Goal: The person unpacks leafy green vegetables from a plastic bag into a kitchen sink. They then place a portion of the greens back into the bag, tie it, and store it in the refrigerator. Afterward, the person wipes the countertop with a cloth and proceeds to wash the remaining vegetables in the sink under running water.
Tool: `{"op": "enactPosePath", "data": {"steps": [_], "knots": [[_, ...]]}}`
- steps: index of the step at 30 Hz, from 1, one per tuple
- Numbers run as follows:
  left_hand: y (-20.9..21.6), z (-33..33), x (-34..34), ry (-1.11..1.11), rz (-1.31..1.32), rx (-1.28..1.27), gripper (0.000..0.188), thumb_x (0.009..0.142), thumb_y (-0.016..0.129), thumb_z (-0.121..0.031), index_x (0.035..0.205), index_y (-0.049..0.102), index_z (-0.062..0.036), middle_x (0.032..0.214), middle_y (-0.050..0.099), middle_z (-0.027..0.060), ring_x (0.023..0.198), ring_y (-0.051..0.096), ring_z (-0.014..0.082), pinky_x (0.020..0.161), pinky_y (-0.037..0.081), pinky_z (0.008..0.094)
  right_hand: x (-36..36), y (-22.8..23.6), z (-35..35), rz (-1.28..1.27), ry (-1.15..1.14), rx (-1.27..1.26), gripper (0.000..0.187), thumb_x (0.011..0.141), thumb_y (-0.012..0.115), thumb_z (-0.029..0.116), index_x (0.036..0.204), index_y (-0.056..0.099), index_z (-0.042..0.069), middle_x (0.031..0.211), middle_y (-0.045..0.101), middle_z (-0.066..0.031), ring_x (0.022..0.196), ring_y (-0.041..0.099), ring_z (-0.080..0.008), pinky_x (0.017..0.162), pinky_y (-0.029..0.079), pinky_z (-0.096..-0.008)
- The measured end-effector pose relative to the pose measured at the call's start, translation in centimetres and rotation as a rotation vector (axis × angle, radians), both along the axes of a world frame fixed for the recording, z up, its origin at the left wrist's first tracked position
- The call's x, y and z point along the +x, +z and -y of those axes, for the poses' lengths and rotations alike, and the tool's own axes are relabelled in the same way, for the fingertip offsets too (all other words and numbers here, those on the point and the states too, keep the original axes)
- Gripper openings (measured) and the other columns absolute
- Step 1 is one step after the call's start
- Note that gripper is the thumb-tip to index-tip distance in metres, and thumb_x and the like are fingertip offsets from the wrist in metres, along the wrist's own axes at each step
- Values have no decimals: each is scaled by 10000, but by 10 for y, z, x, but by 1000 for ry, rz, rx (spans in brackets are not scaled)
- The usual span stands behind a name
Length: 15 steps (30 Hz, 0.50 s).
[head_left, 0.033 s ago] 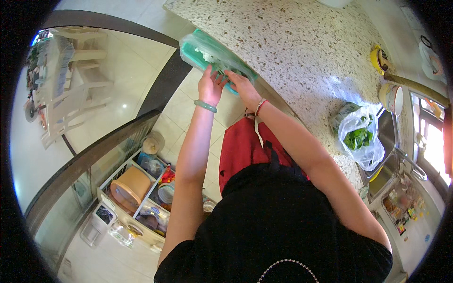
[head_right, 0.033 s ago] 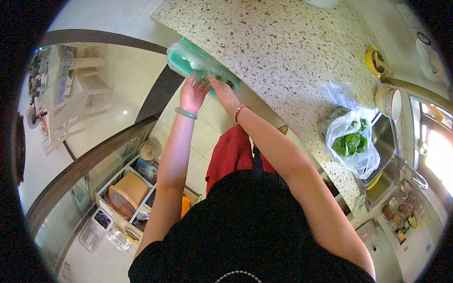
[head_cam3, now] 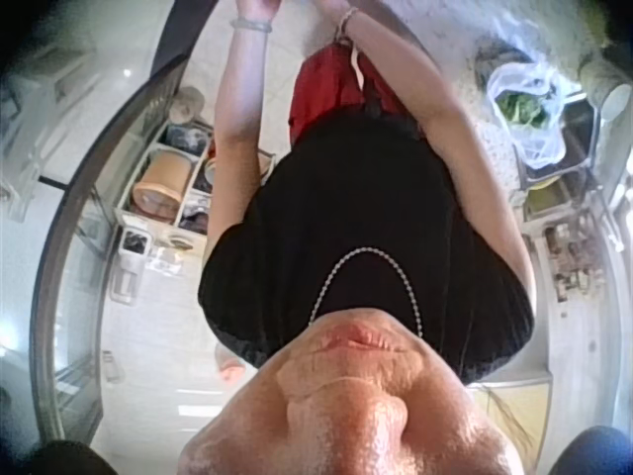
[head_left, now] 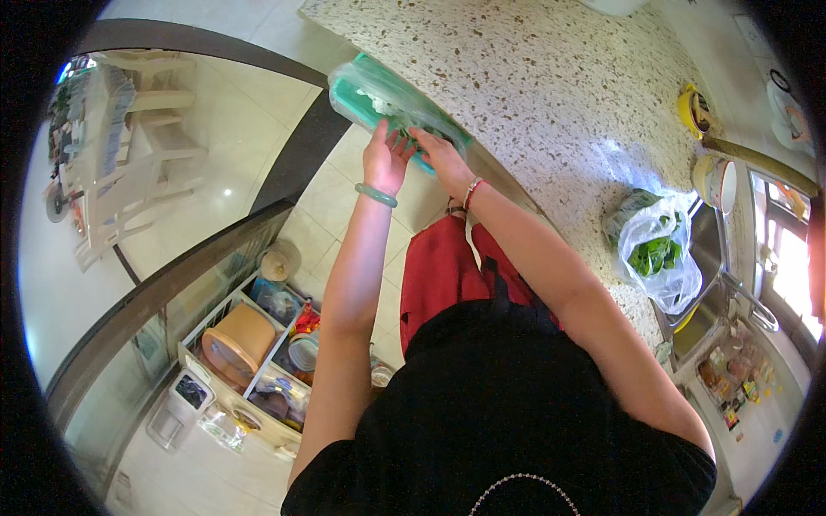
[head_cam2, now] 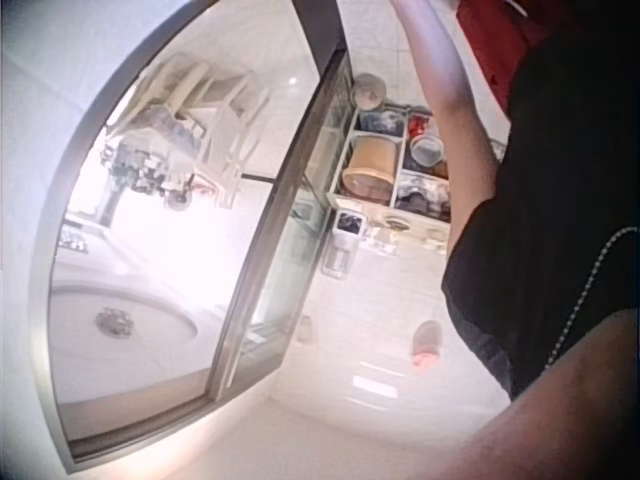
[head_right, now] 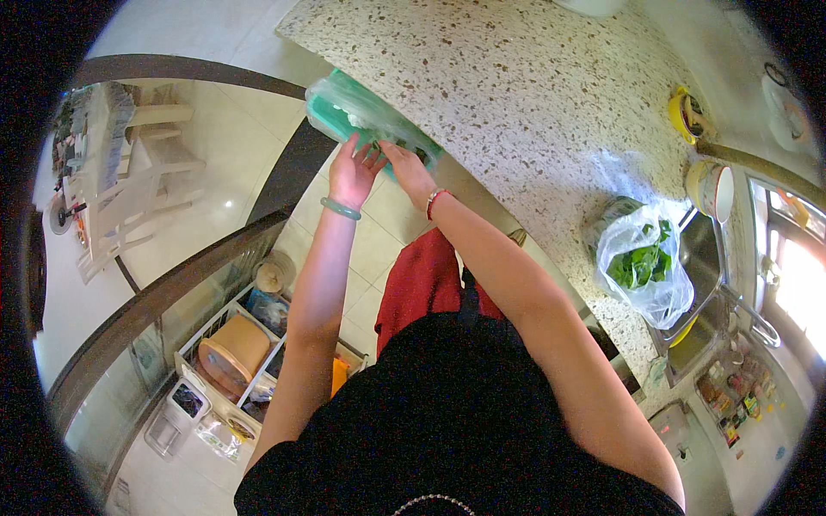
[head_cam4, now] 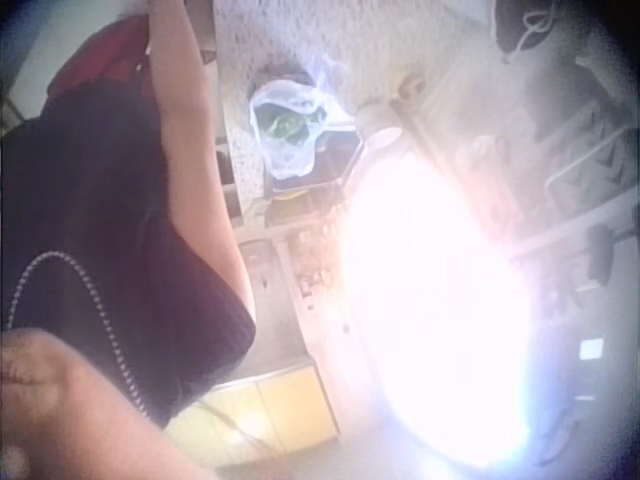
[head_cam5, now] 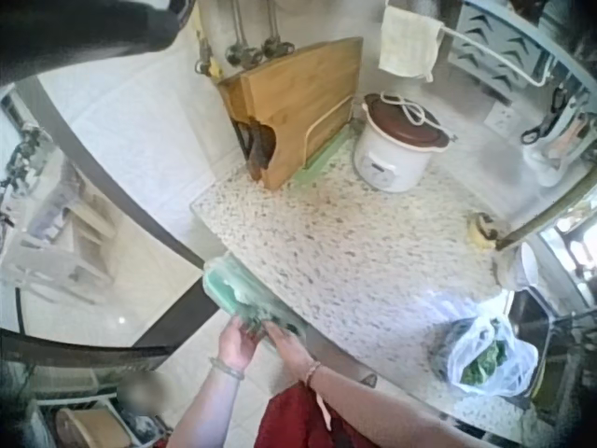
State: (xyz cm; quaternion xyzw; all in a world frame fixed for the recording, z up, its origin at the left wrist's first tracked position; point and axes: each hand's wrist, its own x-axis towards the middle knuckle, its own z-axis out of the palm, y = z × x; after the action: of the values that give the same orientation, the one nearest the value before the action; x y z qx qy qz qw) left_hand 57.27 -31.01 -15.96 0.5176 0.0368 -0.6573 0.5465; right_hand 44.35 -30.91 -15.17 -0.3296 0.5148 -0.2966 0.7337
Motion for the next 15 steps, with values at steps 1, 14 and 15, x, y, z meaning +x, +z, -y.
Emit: {"op": "enactPosePath", "data": {"steps": [1, 14, 15], "knots": [[-2, 0, 1, -5, 14, 15, 479, 901, 565, -288, 1294, 391, -76, 1245, 391, 128, 1036, 467, 260, 865, 440, 450, 4, -15, 6, -41, 27, 22, 478, 943, 418, 392, 1250, 543, 48, 1271, 524, -105, 1165, 463, -183, 1001, 334, -321], [2, 4, -3, -36, -43, -38, 433, 940, 503, -298, 1283, 415, -50, 1265, 439, 140, 1111, 453, 262, 974, 369, 433, 5, -8, 14, -217, 105, -49, 460, 964, 401, 327, 1271, 506, 1, 1232, 555, -100, 1130, 496, -210, 944, 389, -328], [12, 2, -5, -31, -39, -42, 449, 945, 499, -304, 1300, 401, -48, 1285, 428, 148, 1130, 447, 268, 988, 362, 439, -4, 6, 12, -132, 60, 2, 480, 970, 395, 339, 1297, 480, -3, 1298, 505, -101, 1192, 455, -204, 978, 368, -334]]}}
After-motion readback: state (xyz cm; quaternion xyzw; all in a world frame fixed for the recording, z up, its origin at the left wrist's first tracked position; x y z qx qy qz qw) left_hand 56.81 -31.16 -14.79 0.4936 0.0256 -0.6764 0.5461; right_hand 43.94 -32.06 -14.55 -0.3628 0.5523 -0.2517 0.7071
